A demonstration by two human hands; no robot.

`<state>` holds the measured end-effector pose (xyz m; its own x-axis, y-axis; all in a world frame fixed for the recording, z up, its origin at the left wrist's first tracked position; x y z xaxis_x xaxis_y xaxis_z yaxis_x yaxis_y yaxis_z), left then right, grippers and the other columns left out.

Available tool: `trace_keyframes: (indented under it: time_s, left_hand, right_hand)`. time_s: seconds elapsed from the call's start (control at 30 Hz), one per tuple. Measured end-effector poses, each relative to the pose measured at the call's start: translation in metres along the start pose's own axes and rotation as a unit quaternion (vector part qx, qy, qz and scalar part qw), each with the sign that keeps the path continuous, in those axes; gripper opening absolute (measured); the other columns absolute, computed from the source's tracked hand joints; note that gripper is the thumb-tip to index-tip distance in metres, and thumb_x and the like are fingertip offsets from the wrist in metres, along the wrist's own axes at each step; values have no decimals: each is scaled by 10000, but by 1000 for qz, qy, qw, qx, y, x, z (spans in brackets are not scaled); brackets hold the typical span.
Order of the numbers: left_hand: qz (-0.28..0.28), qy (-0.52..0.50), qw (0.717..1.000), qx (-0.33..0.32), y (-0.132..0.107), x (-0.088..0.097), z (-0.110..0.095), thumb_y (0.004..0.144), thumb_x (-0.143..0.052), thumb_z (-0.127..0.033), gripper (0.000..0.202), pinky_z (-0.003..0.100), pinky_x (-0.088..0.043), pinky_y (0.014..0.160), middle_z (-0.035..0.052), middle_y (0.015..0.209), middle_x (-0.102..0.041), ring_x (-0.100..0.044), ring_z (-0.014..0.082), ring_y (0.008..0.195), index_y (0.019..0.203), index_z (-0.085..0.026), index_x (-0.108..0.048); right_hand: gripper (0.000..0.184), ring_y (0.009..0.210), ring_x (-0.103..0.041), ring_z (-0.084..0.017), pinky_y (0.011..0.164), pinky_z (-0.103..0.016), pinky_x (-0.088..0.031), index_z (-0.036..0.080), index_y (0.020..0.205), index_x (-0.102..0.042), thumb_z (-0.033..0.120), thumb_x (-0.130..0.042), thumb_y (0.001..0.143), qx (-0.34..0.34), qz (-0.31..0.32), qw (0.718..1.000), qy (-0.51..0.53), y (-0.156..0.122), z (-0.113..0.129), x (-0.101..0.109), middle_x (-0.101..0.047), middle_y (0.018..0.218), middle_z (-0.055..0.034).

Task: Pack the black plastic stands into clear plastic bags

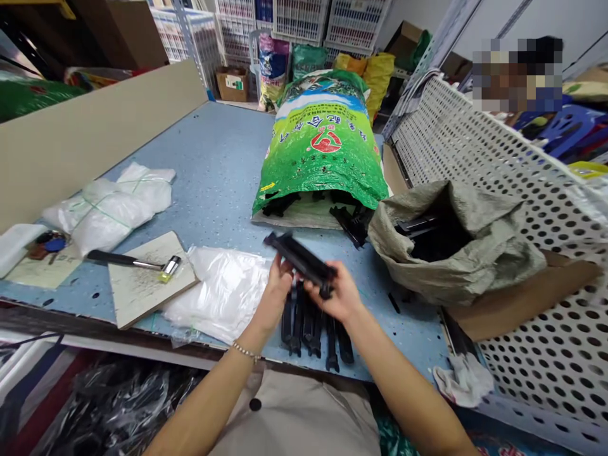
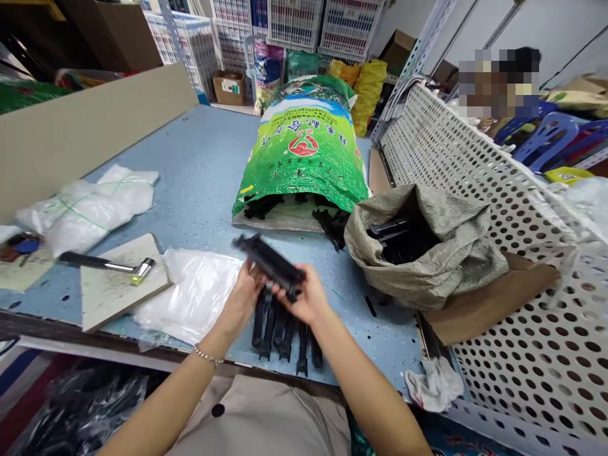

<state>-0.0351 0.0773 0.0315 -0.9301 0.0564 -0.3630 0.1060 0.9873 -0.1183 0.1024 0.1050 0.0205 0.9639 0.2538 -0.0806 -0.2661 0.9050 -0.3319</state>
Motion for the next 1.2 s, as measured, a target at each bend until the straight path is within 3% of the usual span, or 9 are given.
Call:
trace_keyframes:
  time_s: [0.07, 0.17, 0.3, 0.4, 0.6, 0.83, 1.0, 1.1, 1.2]
  left_hand:
    - [8, -98, 994, 36, 3, -12, -13, 871, -536, -541, 660, 410, -511, 939, 113, 1279, -598, -581, 265, 1183, 1429, -254, -332]
    - [-2, -93, 993, 73, -4, -21, -26, 814, -638, -497, 652, 309, -562, 689, 51, 929, -683, -691, 207, 814, 1359, -200, -438]
    - [13, -12, 994, 104, -19, -27, -29, 816, -606, -549, 583, 256, -511, 497, 3, 728, -642, -637, 157, 554, 1249, -167, -524]
    - [-10, 49, 995, 82, -22, -22, -31, 860, -512, -595, 519, 244, -499, 466, -3, 717, -630, -628, 148, 537, 1178, -185, -530]
    - [-85, 69, 989, 95, -6, 4, -31, 838, -491, -639, 481, 228, -458, 407, -33, 668, -588, -575, 119, 449, 1032, -200, -519]
    - [-120, 92, 981, 123, 3, 29, -30, 796, -540, -618, 455, 260, -468, 428, -37, 613, -587, -582, 157, 448, 991, -209, -497]
    - [-62, 386, 919, 59, 7, 51, -15, 856, -494, -505, 345, 424, -537, 750, 56, 789, -654, -661, 268, 804, 928, -181, -590]
    - [-68, 479, 875, 18, -3, 48, 13, 917, -388, -369, 397, 525, -470, 926, 172, 1041, -663, -616, 331, 1056, 1172, -119, -561]
    - [-78, 459, 881, -80, -15, 32, 37, 927, -338, -251, 500, 534, -350, 1088, 219, 1366, -491, -450, 301, 1308, 1403, -103, -371]
  right_hand:
    - [538, 657, -612, -202, 607, -343, -511, 168, 942, -599, 566, -237, 933, -12, 52, 998, 46, -27, -8, -19, -652, 764, -78]
    - [487, 700, -578, -185, 678, -332, -475, 197, 837, -579, 572, -293, 956, 126, -56, 983, -124, -45, 19, -9, -614, 758, -47]
    - [416, 833, -527, -217, 756, -350, -417, 189, 926, -571, 538, -349, 964, 369, -137, 816, -424, -47, 73, -9, -602, 875, -85]
    - [465, 737, -494, -209, 666, -326, -367, 180, 821, -573, 500, -283, 992, 436, -128, 717, -529, -32, 84, -22, -576, 760, -84]
    - [502, 646, -476, -159, 601, -289, -302, 195, 745, -542, 453, -212, 1022, 375, -56, 754, -537, -32, 64, -36, -551, 683, -30]
    - [453, 612, -476, -155, 606, -298, -306, 187, 681, -554, 431, -343, 999, 445, 22, 689, -571, -76, 28, -71, -563, 645, -29]
    - [435, 817, -552, -193, 742, -293, -377, 186, 899, -638, 343, -250, 1018, 295, -85, 741, -597, 1, 44, -6, -649, 865, -80]
    - [380, 1140, -480, -275, 921, -372, -353, 122, 1245, -555, 215, -302, 977, 113, -278, 714, -633, 55, 57, 66, -560, 1273, -187]
    - [473, 1298, -338, -341, 1016, -503, -260, 49, 1342, -480, 73, -296, 907, 33, -318, 695, -643, 86, 50, 101, -420, 1421, -257]
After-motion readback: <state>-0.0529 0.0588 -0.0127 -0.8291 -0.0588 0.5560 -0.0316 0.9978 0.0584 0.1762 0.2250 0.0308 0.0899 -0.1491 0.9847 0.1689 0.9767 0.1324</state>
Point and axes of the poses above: each hand's wrist, its own y-axis towards the middle knuckle, its own x-axis out of the back of the hand, z = x × y, the point moved 6 cm from there along y, towards the middle knuckle
